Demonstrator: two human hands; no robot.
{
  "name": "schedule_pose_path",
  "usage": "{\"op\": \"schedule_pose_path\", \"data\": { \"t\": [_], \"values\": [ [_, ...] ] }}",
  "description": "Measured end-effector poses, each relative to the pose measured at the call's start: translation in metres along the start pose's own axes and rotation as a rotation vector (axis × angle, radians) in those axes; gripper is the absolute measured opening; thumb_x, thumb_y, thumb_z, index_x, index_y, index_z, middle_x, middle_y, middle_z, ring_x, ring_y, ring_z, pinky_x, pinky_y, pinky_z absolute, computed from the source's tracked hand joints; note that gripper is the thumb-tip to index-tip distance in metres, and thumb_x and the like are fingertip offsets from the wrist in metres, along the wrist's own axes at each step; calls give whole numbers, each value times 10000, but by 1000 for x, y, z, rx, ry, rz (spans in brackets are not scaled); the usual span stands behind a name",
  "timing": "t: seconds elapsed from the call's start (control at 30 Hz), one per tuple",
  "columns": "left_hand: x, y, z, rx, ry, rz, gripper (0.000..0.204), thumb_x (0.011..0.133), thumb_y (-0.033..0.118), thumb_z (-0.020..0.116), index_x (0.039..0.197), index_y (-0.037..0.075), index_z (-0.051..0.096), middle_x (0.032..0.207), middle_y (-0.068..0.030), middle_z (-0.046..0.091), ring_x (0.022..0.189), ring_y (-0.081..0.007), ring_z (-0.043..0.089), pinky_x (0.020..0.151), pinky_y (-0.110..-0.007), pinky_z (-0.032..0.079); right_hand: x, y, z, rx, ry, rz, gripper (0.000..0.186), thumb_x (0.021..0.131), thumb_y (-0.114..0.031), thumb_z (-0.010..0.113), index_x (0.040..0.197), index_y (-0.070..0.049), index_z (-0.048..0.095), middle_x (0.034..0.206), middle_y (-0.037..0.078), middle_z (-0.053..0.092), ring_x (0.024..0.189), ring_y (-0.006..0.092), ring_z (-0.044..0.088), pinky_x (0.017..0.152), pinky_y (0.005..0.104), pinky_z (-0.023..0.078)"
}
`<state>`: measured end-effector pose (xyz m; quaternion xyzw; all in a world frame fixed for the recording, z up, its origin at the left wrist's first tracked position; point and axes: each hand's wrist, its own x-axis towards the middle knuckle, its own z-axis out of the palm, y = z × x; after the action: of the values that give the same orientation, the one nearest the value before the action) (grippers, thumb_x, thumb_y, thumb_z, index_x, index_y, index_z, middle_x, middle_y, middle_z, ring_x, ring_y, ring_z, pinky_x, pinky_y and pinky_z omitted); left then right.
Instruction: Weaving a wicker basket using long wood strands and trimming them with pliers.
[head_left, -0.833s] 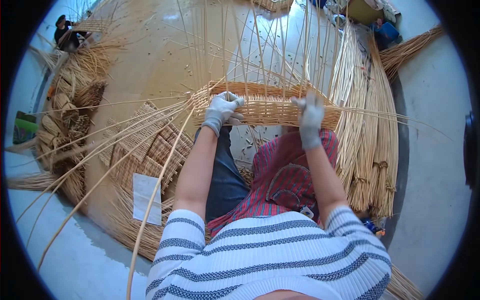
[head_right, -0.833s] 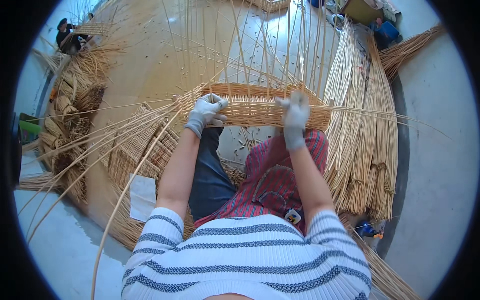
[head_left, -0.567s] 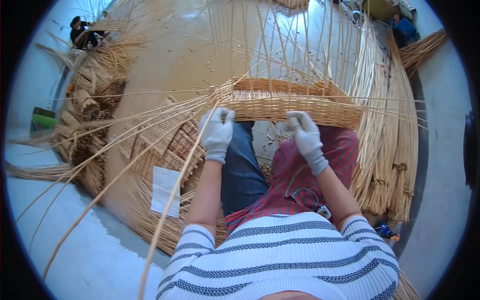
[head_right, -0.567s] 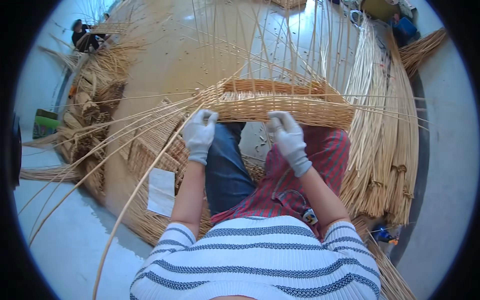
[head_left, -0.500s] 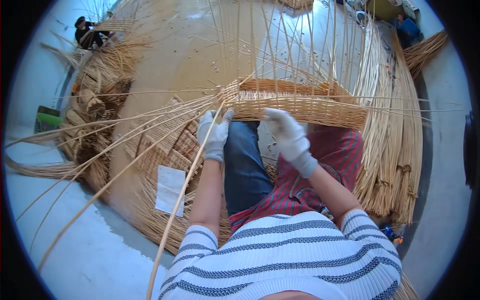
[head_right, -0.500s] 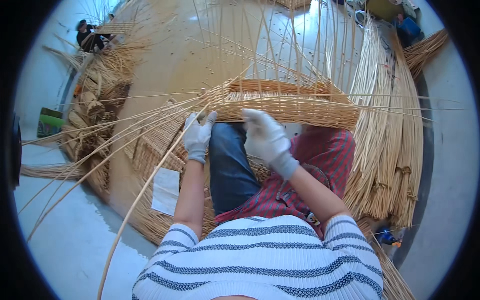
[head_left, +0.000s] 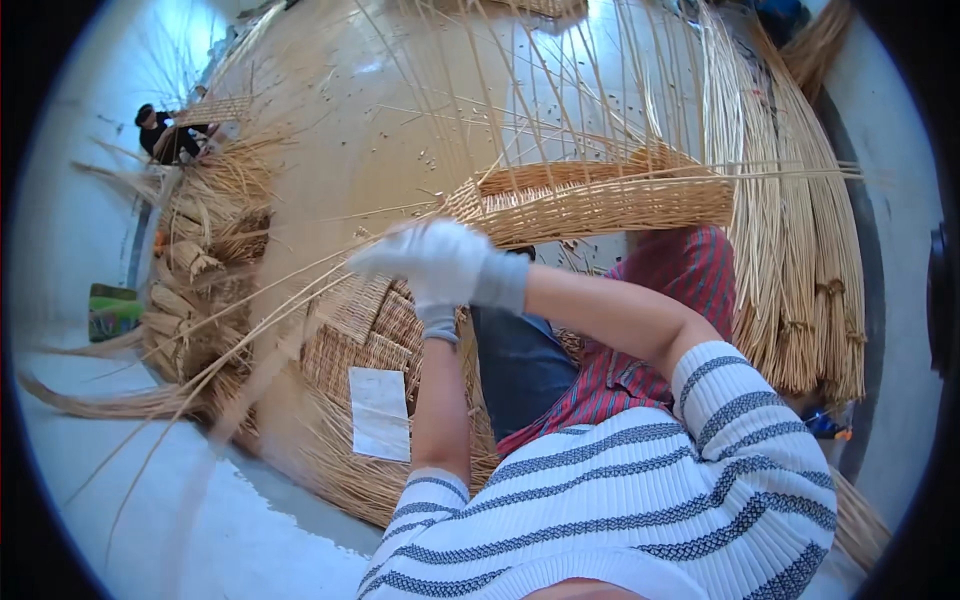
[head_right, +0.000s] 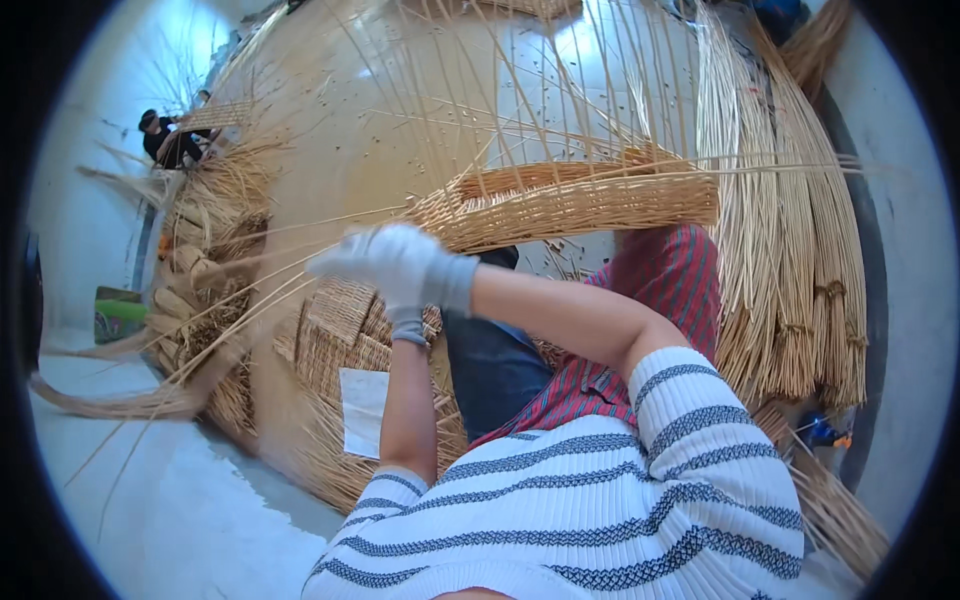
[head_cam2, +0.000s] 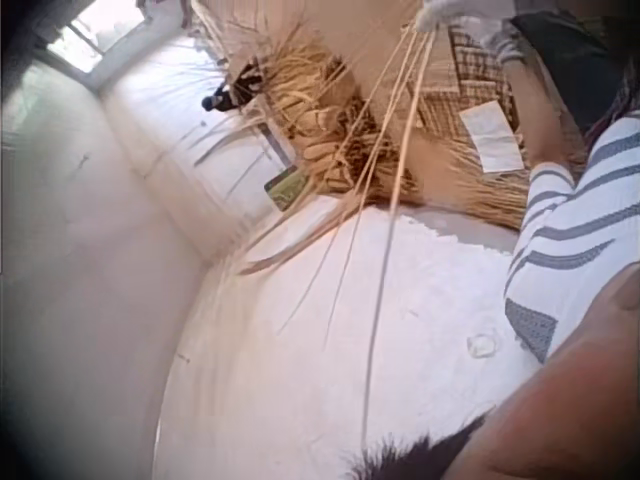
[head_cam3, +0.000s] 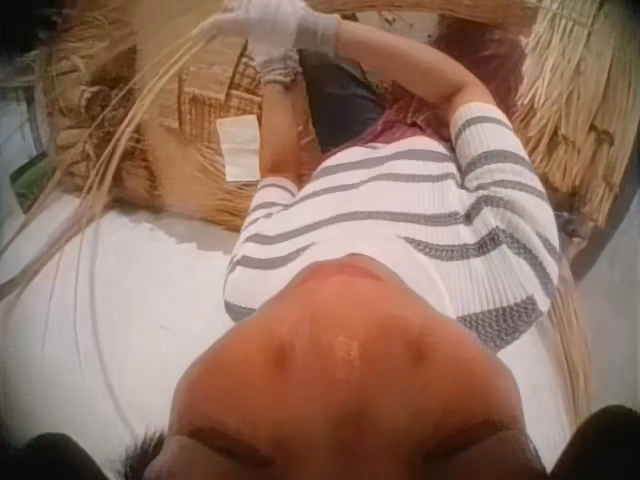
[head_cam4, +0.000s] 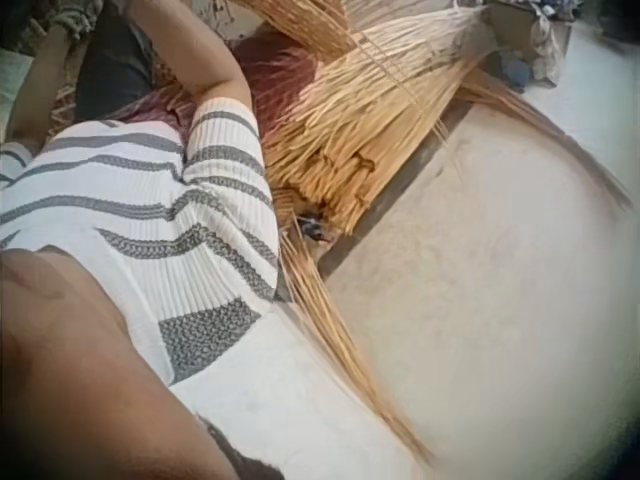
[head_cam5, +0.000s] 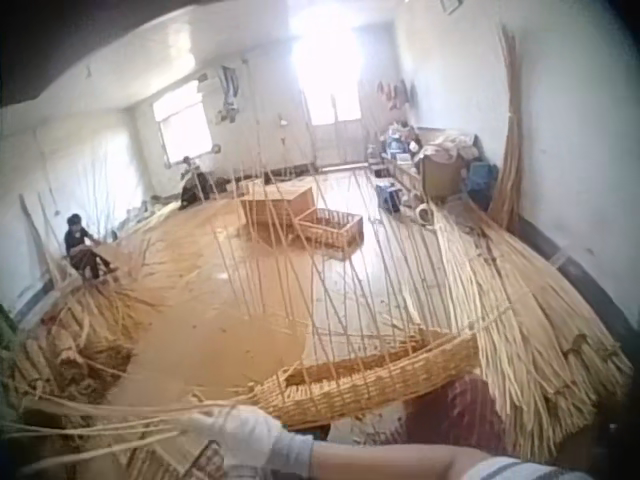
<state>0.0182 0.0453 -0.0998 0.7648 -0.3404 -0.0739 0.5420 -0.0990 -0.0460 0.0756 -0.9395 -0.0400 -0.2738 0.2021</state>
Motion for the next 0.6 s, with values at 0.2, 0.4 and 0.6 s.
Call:
{"op": "schedule_pose_path", "data": {
  "t": [0.2,0.4,0.6],
  "values": [
    [-27,47,3,-227,-160,-255,151,996,94,595,1112,19,657,873,-28,668,686,-52,546,622,-211,471,-79,100,-24,760,864,224,218,999,4,493,1199,-81,490,1016,82,696,908,186,704,740,296,590],
    [8,90,44,219,-39,401,343,987,123,564,1316,25,557,1237,-177,638,1080,-268,651,893,-346,534,-143,141,3,1006,1014,937,91,1046,-190,516,1127,-150,504,1001,59,703,936,186,710,584,279,588],
    [65,73,63,-533,-449,-615,276,986,216,628,1210,79,543,962,-119,662,596,-197,672,434,-305,546,-62,138,-32,126,430,911,238,995,-63,495,1224,-125,493,1026,147,681,910,355,680,744,408,570]
  ]
}}
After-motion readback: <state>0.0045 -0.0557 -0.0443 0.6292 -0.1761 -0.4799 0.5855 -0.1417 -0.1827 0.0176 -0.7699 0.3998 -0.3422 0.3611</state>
